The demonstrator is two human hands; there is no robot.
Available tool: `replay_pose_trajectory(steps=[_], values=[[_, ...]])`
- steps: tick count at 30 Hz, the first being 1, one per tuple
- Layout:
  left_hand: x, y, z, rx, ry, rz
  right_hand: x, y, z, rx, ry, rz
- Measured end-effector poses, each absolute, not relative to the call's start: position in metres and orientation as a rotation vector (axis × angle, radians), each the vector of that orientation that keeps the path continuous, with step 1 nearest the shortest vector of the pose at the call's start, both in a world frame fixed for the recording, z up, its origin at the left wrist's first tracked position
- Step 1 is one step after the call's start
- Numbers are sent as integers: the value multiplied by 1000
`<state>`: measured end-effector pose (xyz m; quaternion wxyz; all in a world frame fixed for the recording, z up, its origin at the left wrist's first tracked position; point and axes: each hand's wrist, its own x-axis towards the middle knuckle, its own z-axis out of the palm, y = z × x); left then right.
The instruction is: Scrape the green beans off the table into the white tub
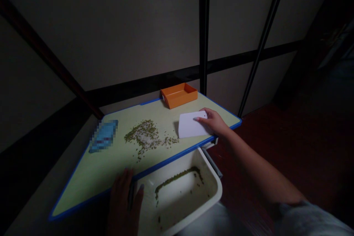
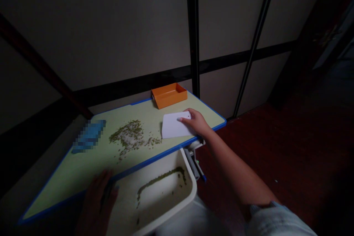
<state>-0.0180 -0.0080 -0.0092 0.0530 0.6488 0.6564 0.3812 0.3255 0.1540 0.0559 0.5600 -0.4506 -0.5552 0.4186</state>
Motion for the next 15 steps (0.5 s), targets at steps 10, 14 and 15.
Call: replay_pose_trajectory(steps=[10,14,15], values=[[-17,-6,-9,1953,2003,1157,329,160,47,-1044,-1279,905],[-17,-6,-10,1967,1997,1169,329,159,48,-1076,-1281,872],[-17,-6,-11,1968,1999,1175,329,159,48,-1081,-1283,869]])
